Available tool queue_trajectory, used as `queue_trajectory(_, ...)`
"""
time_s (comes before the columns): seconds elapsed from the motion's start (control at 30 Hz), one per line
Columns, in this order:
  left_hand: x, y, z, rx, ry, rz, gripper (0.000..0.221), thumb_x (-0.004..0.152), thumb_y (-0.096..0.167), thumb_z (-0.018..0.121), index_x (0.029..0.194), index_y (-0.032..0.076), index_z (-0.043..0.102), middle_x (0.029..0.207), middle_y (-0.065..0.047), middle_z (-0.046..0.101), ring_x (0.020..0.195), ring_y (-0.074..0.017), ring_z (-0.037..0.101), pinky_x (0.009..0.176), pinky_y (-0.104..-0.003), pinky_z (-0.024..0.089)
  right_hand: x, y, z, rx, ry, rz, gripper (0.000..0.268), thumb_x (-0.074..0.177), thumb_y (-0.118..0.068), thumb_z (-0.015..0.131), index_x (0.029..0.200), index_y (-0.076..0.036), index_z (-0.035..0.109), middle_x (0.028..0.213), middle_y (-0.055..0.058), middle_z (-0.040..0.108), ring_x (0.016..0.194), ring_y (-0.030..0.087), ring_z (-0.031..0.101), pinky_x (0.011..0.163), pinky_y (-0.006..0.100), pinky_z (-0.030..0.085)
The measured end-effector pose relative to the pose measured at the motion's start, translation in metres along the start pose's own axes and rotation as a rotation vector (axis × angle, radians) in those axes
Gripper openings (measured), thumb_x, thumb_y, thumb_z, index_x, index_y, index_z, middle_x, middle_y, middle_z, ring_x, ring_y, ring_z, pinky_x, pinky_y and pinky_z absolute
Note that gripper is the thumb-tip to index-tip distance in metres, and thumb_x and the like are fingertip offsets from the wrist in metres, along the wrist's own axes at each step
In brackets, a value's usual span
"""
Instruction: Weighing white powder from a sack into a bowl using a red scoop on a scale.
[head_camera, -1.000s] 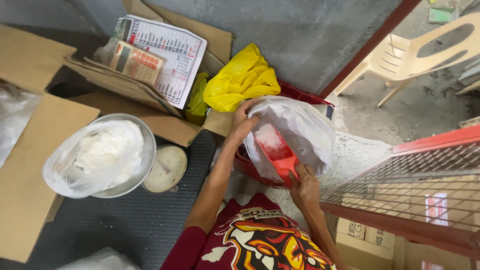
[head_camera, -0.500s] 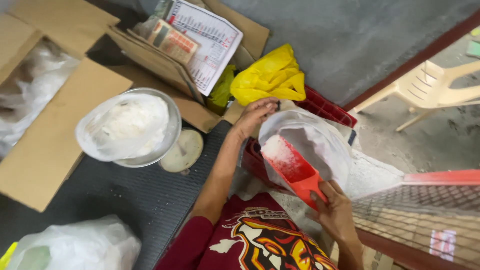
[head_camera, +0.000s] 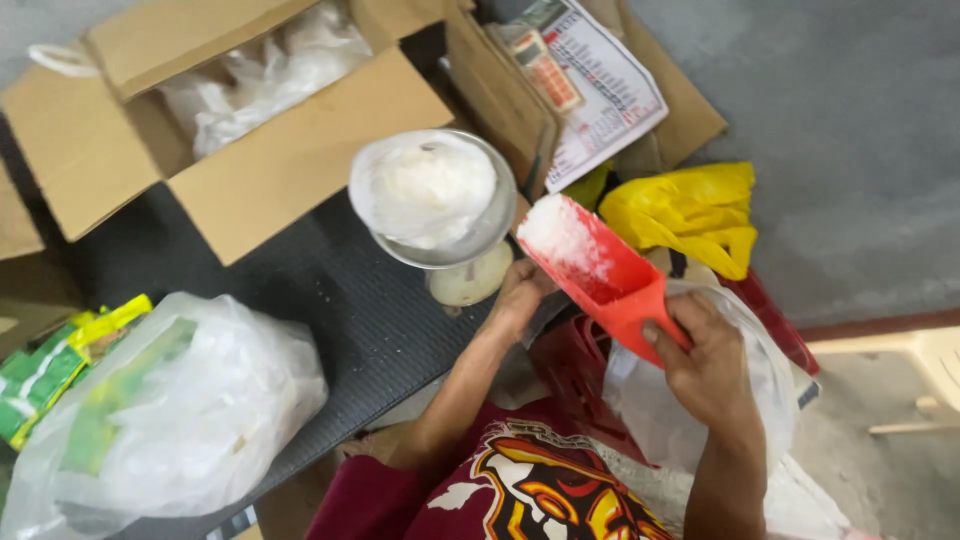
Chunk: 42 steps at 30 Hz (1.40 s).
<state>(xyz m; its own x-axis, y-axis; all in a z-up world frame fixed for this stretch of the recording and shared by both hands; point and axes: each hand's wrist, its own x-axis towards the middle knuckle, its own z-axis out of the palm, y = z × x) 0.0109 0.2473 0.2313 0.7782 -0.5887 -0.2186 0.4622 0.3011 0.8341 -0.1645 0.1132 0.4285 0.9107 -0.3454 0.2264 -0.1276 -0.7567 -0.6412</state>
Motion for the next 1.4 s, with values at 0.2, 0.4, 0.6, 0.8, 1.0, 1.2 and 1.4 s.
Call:
queue_trajectory(0.2,-0.021,0.059,-0.052,0.373,0.202,0.399,0.03,0.099,0.0,0.053,0.124,-0.001,0.07,0.108,-0.007,0.073,0.102,-0.0152,0.065,0.095,-0.029,0.051,0.076,-0.011,0.036,0.004,-0.057,-0.17,0.022,0.082,-0.007,0.076,0.102,-0.003,0.066,0.095,0.016,0.065,0.089,0.036,0.063,0.08,0.042,0.05)
queue_trajectory(0.4,-0.073,0.166,-0.05,0.647,0.575,0.62,0.028,0.099,0.005,0.057,0.124,0.004,0.069,0.113,-0.01,0.07,0.099,-0.0187,0.068,0.091,-0.03,0.054,0.124,-0.037,0.074,0.003,-0.105,-0.183,0.026,0.08,-0.007,0.076,0.104,-0.001,0.068,0.094,0.018,0.065,0.09,0.037,0.064,0.079,0.044,0.05)
queue_trajectory(0.6,-0.065,0.213,-0.069,1.168,0.926,0.91,0.037,0.086,0.012,0.074,0.122,0.003,0.071,0.124,-0.02,0.06,0.113,-0.0405,0.059,0.098,-0.046,0.048,0.155,-0.06,0.104,-0.093,-0.15,-0.399,0.033,0.08,-0.006,0.073,0.112,-0.003,0.072,0.096,0.019,0.065,0.093,0.039,0.064,0.081,0.046,0.051)
queue_trajectory(0.8,-0.023,0.203,-0.122,0.904,0.729,0.738,0.047,0.088,0.021,0.077,0.124,-0.005,0.064,0.114,-0.023,0.064,0.102,-0.0357,0.066,0.087,-0.041,0.052,0.172,-0.106,0.115,-0.52,-0.015,-0.618,0.039,0.071,0.0,0.066,0.107,-0.012,0.077,0.101,0.007,0.07,0.099,0.03,0.063,0.085,0.045,0.044)
queue_trajectory(1.0,-0.004,0.195,-0.133,0.456,0.635,0.454,0.024,0.096,0.018,0.067,0.1,-0.003,0.076,0.076,-0.006,0.07,0.066,-0.011,0.058,0.063,-0.028,0.048,0.179,-0.138,0.12,-0.754,0.069,-0.958,0.023,0.078,-0.015,0.066,0.099,-0.016,0.075,0.098,-0.001,0.067,0.091,0.021,0.058,0.083,0.043,0.041)
queue_trajectory(1.2,0.014,0.183,-0.14,0.122,0.516,0.583,0.022,0.099,0.008,0.061,0.107,-0.007,0.075,0.081,0.001,0.069,0.067,-0.006,0.054,0.061,-0.024,0.045,0.185,-0.143,0.121,-0.772,-0.056,-1.153,0.013,0.076,-0.016,0.064,0.088,-0.015,0.069,0.088,-0.001,0.059,0.089,0.02,0.056,0.078,0.039,0.041)
queue_trajectory(1.4,0.009,0.186,-0.133,0.034,0.523,0.542,0.021,0.1,0.007,0.061,0.111,-0.005,0.074,0.08,0.001,0.069,0.065,-0.0048,0.053,0.059,-0.023,0.044,0.185,-0.148,0.107,-0.781,0.0,-1.148,0.008,0.08,-0.02,0.062,0.086,-0.017,0.065,0.086,-0.001,0.056,0.09,0.02,0.056,0.085,0.039,0.042)
